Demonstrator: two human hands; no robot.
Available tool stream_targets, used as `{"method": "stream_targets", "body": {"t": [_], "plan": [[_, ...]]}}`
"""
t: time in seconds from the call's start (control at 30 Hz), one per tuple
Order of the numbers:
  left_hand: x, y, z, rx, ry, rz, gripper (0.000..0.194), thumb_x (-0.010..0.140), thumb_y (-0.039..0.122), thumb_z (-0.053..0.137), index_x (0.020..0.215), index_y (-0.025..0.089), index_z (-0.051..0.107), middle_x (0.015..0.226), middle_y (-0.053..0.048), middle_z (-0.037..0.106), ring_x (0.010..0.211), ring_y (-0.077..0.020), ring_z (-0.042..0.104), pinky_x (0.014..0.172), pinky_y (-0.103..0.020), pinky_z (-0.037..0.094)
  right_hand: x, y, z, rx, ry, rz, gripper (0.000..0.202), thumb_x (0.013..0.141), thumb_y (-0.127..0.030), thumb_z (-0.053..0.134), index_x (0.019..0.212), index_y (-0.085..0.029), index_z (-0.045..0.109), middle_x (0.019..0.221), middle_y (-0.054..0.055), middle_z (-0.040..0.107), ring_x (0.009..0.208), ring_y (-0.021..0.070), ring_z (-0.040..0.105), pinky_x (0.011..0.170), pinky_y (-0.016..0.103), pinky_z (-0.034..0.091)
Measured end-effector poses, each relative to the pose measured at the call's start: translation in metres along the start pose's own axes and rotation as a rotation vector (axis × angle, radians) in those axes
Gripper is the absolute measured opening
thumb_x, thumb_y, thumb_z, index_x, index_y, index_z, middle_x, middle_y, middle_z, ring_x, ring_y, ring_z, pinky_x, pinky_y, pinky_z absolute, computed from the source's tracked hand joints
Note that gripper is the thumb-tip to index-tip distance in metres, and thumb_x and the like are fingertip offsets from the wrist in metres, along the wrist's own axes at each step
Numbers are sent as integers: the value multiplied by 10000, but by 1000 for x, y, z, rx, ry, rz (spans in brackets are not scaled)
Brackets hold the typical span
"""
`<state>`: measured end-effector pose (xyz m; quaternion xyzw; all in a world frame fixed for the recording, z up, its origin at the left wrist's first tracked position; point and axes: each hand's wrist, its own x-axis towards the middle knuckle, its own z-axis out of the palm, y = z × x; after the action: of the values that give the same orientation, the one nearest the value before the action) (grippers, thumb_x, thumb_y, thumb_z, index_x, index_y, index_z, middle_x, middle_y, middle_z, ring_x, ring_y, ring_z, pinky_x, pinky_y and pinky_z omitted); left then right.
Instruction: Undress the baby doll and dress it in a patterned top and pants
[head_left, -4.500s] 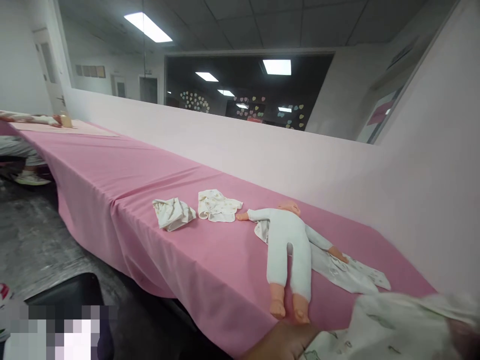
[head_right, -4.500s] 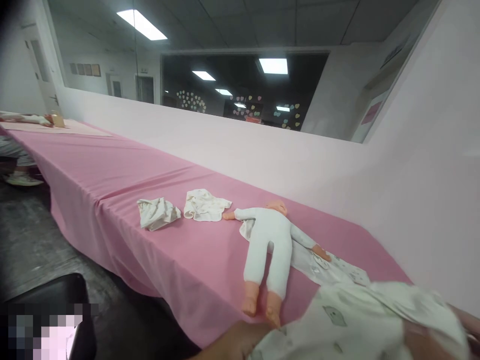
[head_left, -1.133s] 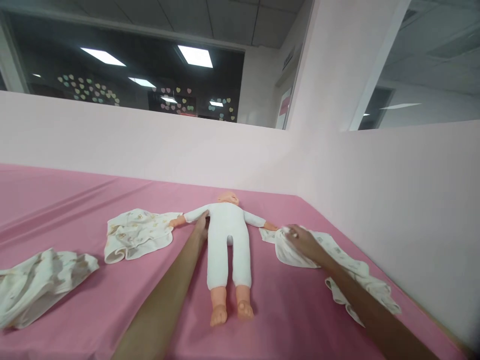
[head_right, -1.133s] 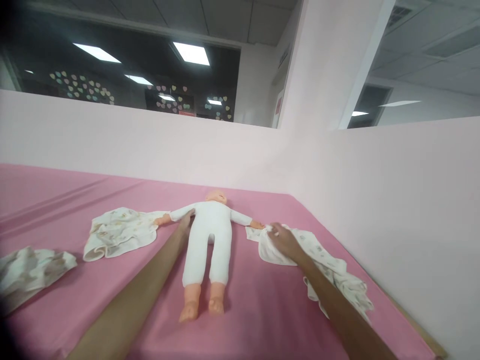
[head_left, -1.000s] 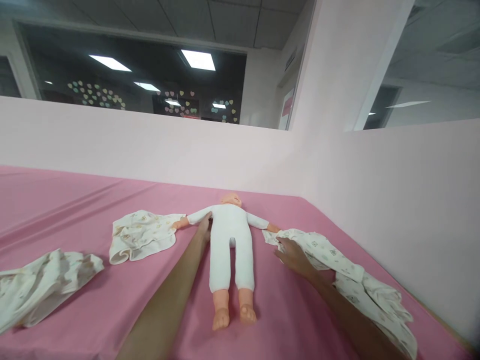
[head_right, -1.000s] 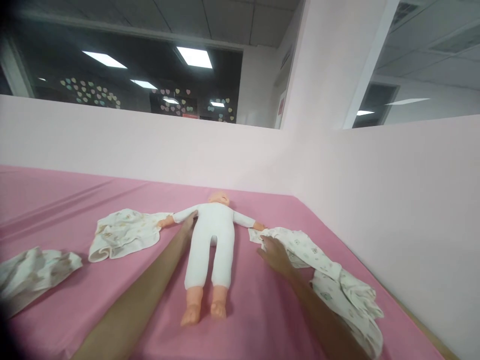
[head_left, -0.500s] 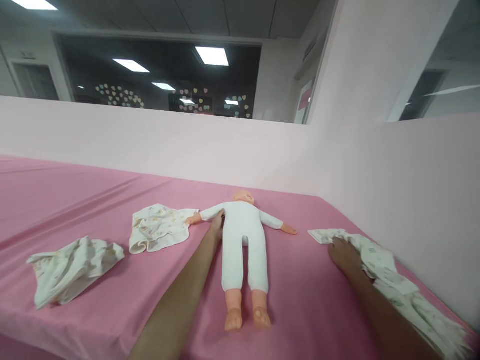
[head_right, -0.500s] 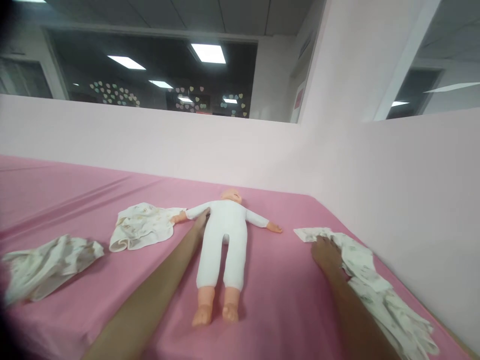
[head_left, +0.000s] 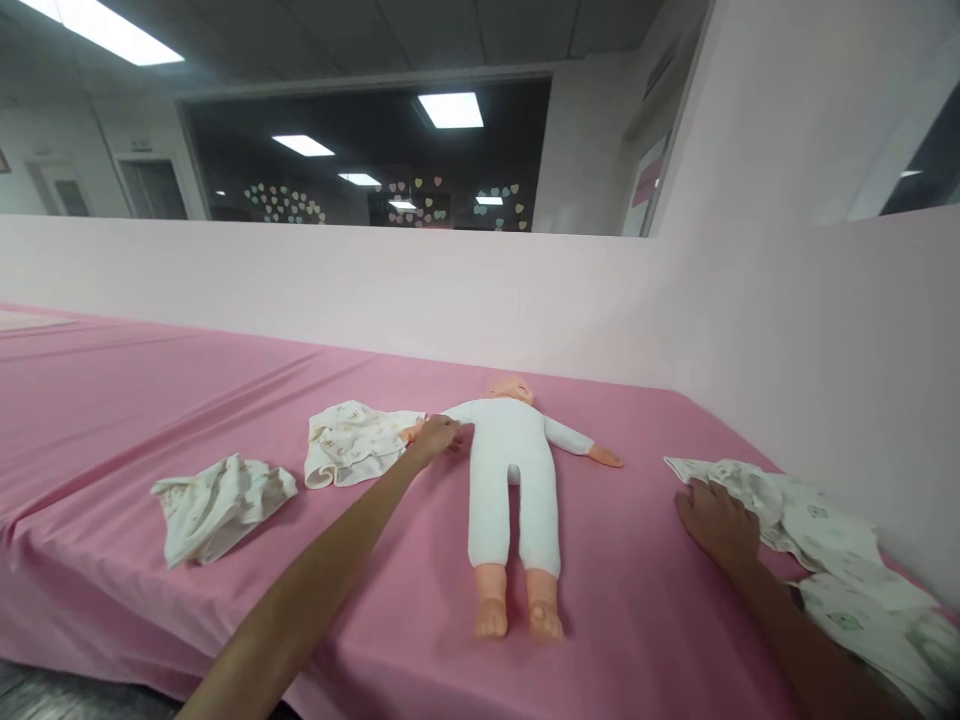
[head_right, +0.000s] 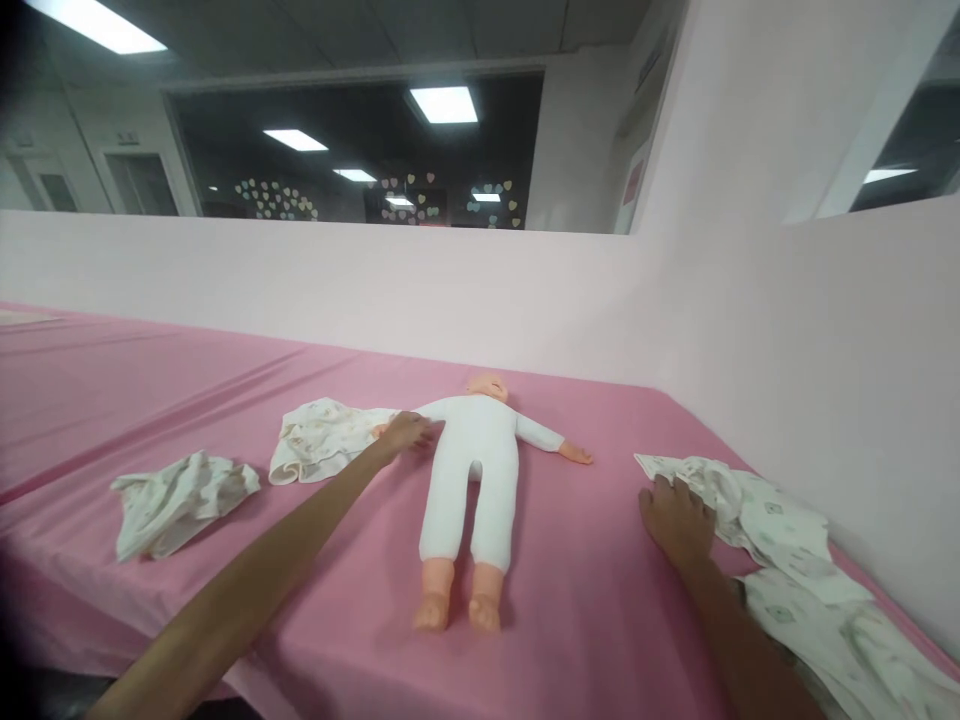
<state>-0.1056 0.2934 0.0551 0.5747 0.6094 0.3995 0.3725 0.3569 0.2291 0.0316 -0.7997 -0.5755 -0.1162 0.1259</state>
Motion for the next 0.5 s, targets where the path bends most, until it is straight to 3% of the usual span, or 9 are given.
{"method": "stream_targets", "body": {"t": [0.1, 0.17, 0.23, 0.27, 0.37, 0.5], "plan": [[13, -10, -52, 298, 277, -2, 360, 893, 359, 363, 1027, 128, 604, 1109, -190, 639, 1057, -307, 596, 910, -412, 436, -2, -7, -7, -26, -29, 36, 401, 921, -320, 325, 1159, -117, 576, 1219, 154, 534, 1119, 347, 529, 973, 474, 388], [23, -21, -86, 469, 387, -15, 392, 887, 325, 360, 1158, 128, 565, 1274, -214, 558, 1228, -362, 494, 1005, -462, 360, -3, -5, -6, 12, -39, 53, 393, 922, -315, 326, 1171, -129, 565, 1251, 153, 517, 1128, 341, 520, 974, 471, 381], [31, -37, -115, 603, 402, -34, 482, 852, 275, 407, 1299, 110, 482, 1354, -251, 486, 1247, -367, 484, 1003, -454, 360, -3, -1, -3, 73, -51, 46, 379, 922, -308, 323, 1164, -141, 562, 1269, 164, 506, 1141, 336, 505, 974, 471, 374], [34, -46, -127, 663, 374, -48, 481, 821, 261, 446, 1265, 88, 511, 1315, -272, 510, 1215, -382, 507, 979, -452, 374, -3, 2, -1, 102, -56, 38, 369, 921, -305, 327, 1152, -144, 566, 1275, 174, 503, 1149, 334, 497, 974, 472, 371], [39, -71, -150, 805, 275, -72, 261, 742, 256, 517, 901, 89, 638, 1045, -253, 644, 1031, -391, 592, 888, -431, 408, -2, 7, 6, 152, -44, 28, 343, 913, -290, 354, 1132, -142, 573, 1284, 192, 497, 1147, 331, 493, 972, 476, 364], [39, -81, -172, 876, 284, -65, 211, 752, 340, 515, 711, 149, 595, 905, -173, 676, 920, -352, 617, 802, -399, 425, 0, 9, 9, 183, -31, 54, 327, 908, -271, 360, 1134, -154, 564, 1270, 158, 502, 1158, 312, 489, 988, 468, 354]]}}
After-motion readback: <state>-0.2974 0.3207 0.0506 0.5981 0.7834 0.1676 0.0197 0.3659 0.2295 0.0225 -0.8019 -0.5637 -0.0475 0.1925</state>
